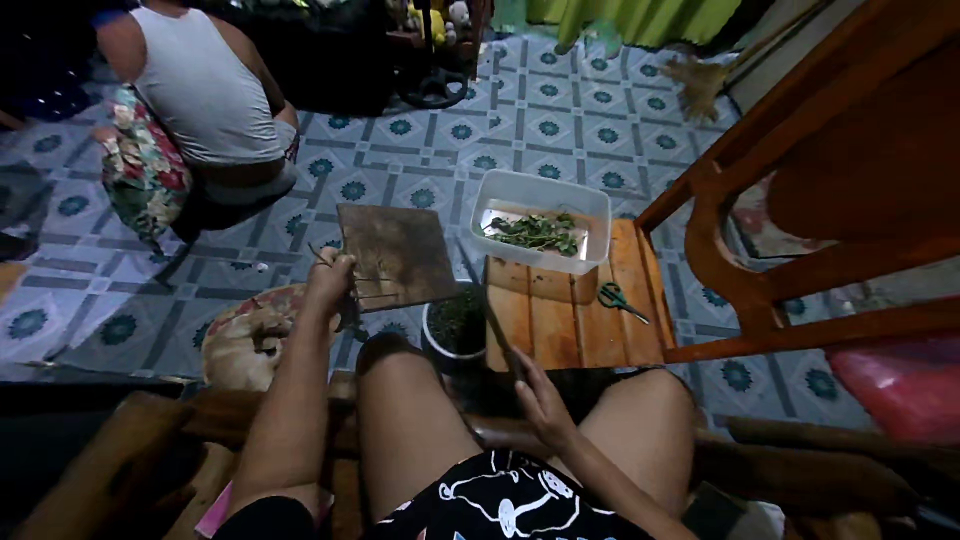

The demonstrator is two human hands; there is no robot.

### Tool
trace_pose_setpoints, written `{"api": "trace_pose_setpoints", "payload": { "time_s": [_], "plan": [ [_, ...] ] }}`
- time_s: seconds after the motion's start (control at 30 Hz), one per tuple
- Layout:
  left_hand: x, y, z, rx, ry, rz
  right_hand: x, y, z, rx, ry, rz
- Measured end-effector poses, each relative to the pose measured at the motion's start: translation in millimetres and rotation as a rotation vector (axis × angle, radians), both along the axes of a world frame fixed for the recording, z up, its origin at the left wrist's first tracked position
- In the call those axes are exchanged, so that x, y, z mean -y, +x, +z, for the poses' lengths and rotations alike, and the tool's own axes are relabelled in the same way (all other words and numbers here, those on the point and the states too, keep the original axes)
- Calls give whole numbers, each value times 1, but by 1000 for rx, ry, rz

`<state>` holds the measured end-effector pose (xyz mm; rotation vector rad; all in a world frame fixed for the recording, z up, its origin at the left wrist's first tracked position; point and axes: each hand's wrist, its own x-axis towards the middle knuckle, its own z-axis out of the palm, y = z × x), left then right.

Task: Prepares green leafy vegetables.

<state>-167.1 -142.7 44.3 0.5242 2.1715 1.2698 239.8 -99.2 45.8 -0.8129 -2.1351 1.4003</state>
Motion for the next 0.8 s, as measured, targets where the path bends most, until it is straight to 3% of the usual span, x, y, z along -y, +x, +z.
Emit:
{"api": "trace_pose_setpoints", "payload": {
  "time_s": [0.1,0.4,0.63,0.8],
  "plan": [
    [9,56,21,153,92,-53,-6,34,2,-66,80,-124],
    [-25,198,-27,502,41,-264,-17,88,-6,27,-3,-300],
    [-35,209,-57,245,-163,-441,-10,93,-25,205,-18,-217],
    [-31,197,-53,-62,-270,-491,-8,90,-35,303,-38,-186]
  ]
}}
